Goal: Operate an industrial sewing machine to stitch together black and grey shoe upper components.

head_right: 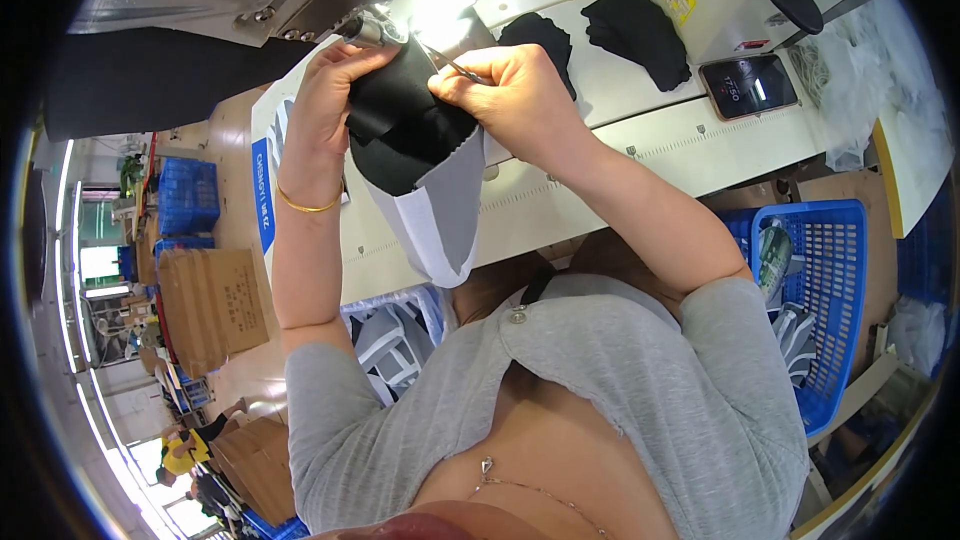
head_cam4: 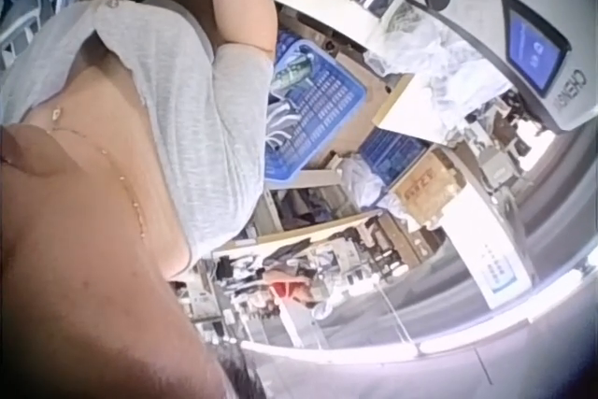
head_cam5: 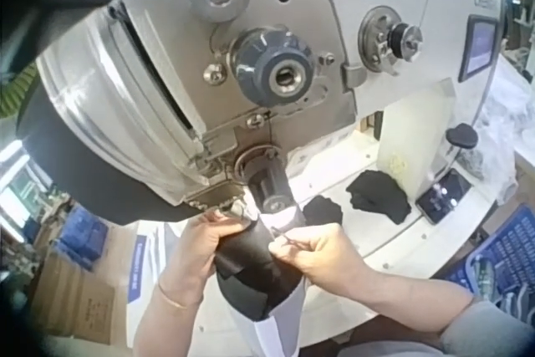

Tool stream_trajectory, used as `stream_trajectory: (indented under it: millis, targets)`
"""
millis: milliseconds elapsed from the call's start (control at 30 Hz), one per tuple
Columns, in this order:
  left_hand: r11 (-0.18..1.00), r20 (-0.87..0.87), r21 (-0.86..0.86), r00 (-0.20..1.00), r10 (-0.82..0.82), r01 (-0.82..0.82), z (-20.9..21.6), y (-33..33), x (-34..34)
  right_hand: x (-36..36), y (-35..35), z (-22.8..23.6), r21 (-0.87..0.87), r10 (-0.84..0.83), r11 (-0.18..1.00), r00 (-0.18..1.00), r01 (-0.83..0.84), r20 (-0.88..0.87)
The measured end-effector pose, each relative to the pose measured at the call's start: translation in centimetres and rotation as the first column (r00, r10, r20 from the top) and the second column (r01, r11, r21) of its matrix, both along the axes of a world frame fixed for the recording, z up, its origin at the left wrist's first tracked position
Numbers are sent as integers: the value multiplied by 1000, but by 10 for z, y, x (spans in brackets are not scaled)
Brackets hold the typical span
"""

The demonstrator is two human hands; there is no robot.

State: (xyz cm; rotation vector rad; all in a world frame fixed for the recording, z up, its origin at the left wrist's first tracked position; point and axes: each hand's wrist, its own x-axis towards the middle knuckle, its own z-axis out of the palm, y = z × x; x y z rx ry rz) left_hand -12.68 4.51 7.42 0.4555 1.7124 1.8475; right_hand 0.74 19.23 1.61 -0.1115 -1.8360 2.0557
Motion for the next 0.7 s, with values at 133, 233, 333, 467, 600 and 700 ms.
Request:
stream_trajectory:
  millis: [133, 233, 333, 467, 600, 700]
  targets:
    - [997, -11, -14, 998, 69, -69, 2, 2, 2, -1, 0, 1, -7, 12, 1000, 1000, -12, 0]
    - [995, -32, -41, 996, 86, -87, 4, 5, 6, -1, 1, -1, 48, 3, 999, 1000, -4, 15]
    - [994, -57, -54, 994, 91, -94, 6, 4, 7, -2, -2, -1, 8, -8, 1000, 1000, 8, -13]
    - [983, -187, -164, 981, 51, -82, 11, 6, 5, -5, -5, -3, 54, -26, 998, 998, 29, -64]
    - [974, -470, -224, 879, -86, -25, -4, -2, -9, -7, -11, -4, 75, -44, 996, 996, 50, -81]
    - [961, -782, -263, 602, -164, -80, -2, -15, -7, -5, -10, -1, 101, -53, 993, 996, 59, -68]
